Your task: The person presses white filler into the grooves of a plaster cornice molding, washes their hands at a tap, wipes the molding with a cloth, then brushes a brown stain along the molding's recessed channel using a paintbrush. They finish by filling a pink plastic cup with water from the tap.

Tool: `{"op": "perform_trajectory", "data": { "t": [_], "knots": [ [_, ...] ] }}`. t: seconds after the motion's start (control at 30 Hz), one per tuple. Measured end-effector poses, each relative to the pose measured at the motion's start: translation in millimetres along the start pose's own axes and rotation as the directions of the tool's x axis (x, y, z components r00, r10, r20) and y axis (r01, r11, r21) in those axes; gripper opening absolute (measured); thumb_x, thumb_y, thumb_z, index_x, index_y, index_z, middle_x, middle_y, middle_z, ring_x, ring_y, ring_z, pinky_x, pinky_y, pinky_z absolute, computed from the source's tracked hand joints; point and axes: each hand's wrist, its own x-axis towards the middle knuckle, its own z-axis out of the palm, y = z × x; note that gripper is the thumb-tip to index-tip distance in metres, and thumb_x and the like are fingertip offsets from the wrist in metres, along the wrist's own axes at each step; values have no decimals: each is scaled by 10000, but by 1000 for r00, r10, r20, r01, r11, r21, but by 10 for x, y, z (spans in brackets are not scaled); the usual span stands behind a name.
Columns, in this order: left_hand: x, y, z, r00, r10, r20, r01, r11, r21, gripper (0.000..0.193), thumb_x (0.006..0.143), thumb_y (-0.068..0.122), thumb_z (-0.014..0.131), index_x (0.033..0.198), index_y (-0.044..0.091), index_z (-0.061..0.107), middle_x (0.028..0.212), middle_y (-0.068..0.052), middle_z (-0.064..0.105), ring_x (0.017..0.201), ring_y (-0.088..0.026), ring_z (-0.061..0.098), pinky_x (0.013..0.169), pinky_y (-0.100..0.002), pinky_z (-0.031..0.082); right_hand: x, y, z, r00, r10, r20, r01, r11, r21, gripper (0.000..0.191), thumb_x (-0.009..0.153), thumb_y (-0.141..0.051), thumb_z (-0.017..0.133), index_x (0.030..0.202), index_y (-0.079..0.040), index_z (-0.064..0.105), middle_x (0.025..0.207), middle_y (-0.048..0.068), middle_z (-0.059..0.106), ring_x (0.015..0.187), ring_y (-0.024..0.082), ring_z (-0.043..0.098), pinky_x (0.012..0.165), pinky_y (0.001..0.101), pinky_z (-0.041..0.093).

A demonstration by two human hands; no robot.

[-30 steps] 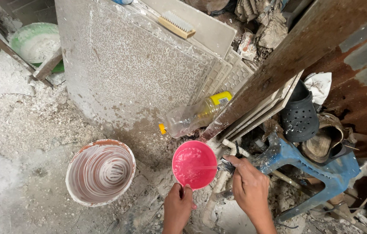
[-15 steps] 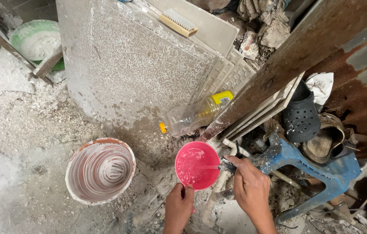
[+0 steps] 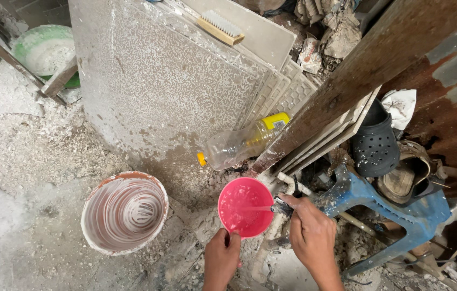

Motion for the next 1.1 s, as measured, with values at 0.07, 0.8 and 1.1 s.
{"op": "perform_trajectory", "data": {
  "t": [0.07, 0.8, 1.1],
  "knots": [
    [7, -7, 6, 1000, -18, -9, 18, 1000, -17, 336, 933, 251, 627, 767, -41, 610, 543, -112, 605, 415, -197, 657, 433, -355, 507, 0, -1, 1, 1000, -6, -10, 6, 1000, 3, 370, 845, 29, 538, 1118, -134, 727, 748, 91, 626, 515, 289, 562, 500, 424, 436],
    [48, -58, 38, 1000, -14, -3, 14, 1000, 5, 433, 985, 344, 580, 777, -32, 636, 540, -79, 592, 405, -169, 614, 402, -358, 490, 2, -35, 27, 1000, -16, -27, 14, 999, -44, 360, 852, 26, 544, 1114, -147, 721, 731, 88, 595, 558, 293, 583, 520, 427, 446],
    [30, -51, -12, 1000, 6, -2, -6, 999, 31, 412, 977, 345, 584, 804, -20, 667, 532, -81, 606, 405, -175, 618, 423, -366, 504, 17, -62, 29, 1000, -20, -21, 19, 999, -37, 382, 823, 34, 541, 1120, -138, 708, 769, 85, 624, 562, 301, 593, 522, 429, 457]
  ]
}}
